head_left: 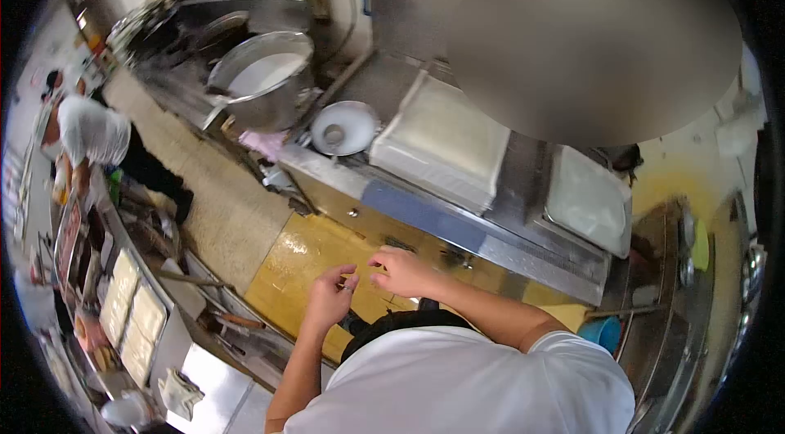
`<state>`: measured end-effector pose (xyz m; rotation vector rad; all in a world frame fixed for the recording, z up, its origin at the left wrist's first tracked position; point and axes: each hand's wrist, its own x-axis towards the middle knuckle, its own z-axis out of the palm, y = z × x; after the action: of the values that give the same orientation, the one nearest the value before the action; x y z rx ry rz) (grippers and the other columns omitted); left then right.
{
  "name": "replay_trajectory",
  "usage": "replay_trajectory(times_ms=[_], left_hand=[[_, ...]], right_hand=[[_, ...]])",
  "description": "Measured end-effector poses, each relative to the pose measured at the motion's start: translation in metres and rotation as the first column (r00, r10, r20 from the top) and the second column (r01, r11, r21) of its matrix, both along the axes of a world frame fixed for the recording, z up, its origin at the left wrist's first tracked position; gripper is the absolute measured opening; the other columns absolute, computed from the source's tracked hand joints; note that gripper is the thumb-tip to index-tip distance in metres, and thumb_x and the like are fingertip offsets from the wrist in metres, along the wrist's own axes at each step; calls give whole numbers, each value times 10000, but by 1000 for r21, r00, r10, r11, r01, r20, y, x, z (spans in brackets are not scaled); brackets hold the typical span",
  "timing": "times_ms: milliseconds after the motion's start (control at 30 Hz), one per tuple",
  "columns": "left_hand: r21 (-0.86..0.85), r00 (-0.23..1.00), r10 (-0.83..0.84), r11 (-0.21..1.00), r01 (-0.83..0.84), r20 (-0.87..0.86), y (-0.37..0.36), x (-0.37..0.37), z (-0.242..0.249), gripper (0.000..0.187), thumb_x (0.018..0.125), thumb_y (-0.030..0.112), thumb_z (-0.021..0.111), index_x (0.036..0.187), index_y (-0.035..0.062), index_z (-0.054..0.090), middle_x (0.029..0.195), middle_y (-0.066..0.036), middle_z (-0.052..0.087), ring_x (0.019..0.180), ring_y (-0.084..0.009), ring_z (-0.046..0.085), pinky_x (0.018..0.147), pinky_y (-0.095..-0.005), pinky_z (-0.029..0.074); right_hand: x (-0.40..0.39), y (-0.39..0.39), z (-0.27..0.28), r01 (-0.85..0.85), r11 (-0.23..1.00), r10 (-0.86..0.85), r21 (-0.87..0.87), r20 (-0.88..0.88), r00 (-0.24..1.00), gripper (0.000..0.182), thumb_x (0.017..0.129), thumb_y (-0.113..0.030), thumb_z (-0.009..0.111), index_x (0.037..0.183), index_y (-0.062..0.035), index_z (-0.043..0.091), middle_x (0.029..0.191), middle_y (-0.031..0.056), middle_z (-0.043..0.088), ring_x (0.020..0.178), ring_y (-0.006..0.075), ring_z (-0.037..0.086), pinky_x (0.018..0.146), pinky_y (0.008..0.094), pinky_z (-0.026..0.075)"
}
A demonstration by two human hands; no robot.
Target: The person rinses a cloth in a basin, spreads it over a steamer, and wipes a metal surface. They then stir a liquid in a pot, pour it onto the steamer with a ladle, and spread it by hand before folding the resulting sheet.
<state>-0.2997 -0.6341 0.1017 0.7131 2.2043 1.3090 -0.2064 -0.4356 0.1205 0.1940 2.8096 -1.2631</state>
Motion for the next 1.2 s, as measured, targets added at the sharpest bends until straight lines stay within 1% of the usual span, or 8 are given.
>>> replay_trajectory(times_ms=[67,267,433,633,767,833,967,1200], left_hand=[[-51,995,-61,997,66,82,41,18,-1,290,934,167,708,1177,9,706,1099,-187,735,846,-277,715,746,-368,574],[-100,936,-353,930,353,21,158,80,17,291,938,158,703,1182,1,689,1111,-187,713,852,-291,723,738,-361,582],[-114,873,-481,874,472,-81,235,114,-35,314,900,126,724,1196,29,682,1175,-184,667,925,-294,701,752,-372,585],[-392,694,-664,738,549,-278,281,137,-93,553,860,175,728,1369,51,553,1455,-266,501,1321,-424,519,1086,-508,444],[-639,474,-840,521,566,-265,293,136,-133,648,883,256,696,1463,76,469,1553,-274,393,1431,-451,388,1154,-517,371],[-735,362,-896,426,528,-259,296,134,-137,672,892,293,680,1485,76,453,1564,-264,387,1436,-459,378,1161,-518,363],[-725,433,-893,376,576,-120,301,129,-116,669,907,296,663,1497,71,440,1590,-248,349,1453,-448,361,1173,-515,353],[-704,471,-869,429,566,-152,295,127,-129,586,926,321,643,1451,98,506,1630,-220,291,1466,-428,352,1172,-506,359]], right_hand=[[30,30,-4,84,996,-84,-15,-18,996,343,885,-247,687,1131,-8,667,1109,204,657,1083,401,625,934,479,504],[121,112,-23,290,955,-292,-70,-35,956,340,883,-232,684,1133,-2,659,1130,209,643,1090,407,621,940,483,504],[179,153,-56,475,878,-474,65,-24,880,350,873,-191,674,1168,-9,627,1165,200,616,1123,397,601,964,466,496],[194,163,-104,467,867,-480,177,40,876,634,878,-125,604,1441,90,408,1535,261,384,1427,415,383,1184,472,333],[205,174,-136,315,886,-400,339,218,890,709,881,-72,537,1513,117,277,1632,278,211,1530,411,199,1246,520,197],[218,179,-154,317,868,-397,382,151,905,722,872,-58,535,1521,110,268,1638,280,186,1541,401,174,1248,539,170],[245,186,-165,396,829,-481,396,142,865,779,847,-18,512,1561,63,210,1672,248,104,1565,376,103,1264,514,101],[280,204,-163,527,709,-666,468,198,719,763,864,-74,539,1542,101,234,1644,275,185,1548,408,145,1254,539,111]])
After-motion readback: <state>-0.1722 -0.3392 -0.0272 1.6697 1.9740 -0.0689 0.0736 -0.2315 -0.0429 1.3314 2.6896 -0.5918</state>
